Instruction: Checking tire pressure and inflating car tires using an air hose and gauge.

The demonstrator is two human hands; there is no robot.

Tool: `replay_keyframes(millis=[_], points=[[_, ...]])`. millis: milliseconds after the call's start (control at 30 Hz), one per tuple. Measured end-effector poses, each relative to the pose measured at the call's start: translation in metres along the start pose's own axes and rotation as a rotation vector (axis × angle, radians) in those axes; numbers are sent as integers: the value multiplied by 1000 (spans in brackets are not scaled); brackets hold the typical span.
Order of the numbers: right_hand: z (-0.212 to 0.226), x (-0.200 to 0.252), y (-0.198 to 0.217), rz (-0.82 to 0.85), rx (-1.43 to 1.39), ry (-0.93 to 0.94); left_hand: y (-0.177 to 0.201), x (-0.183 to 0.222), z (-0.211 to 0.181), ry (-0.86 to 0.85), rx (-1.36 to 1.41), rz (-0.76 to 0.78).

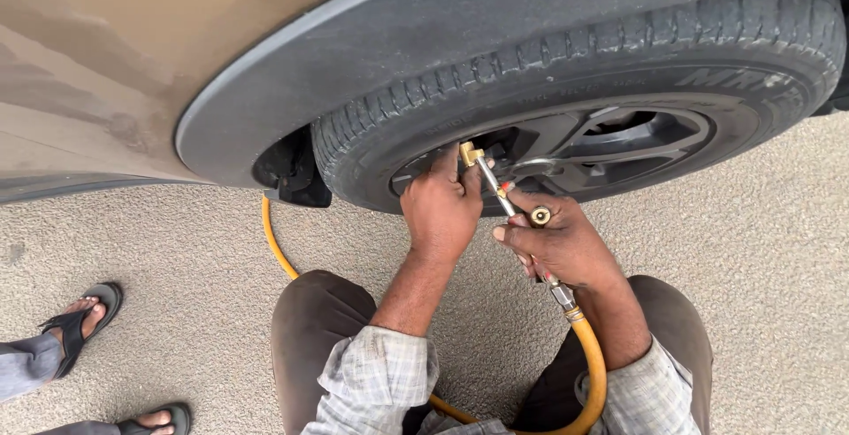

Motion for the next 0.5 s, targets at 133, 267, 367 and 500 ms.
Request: replay_keyframes(millis=[133, 267, 367, 500], points=[[-9, -4, 7, 22, -29, 17, -1, 1, -1, 9, 19, -3], [-4, -3, 4, 20, -29, 13, -6, 2, 3, 46, 75, 27], [-7, -3, 8, -42, -13, -42, -6, 3, 2, 2, 89, -25], [-10, -5, 13, 20, -22, -8, -3, 3, -1, 30, 90, -27]])
Point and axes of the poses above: each hand's wrist, its own x-axis away from the middle knuckle, its own y-axis out of the back of the hand, z = x × y, the point moved 2 cm from there along -x, towards the middle knuckle, and after that the axes turned 14 degrees about -x, right-handed, at the moved point
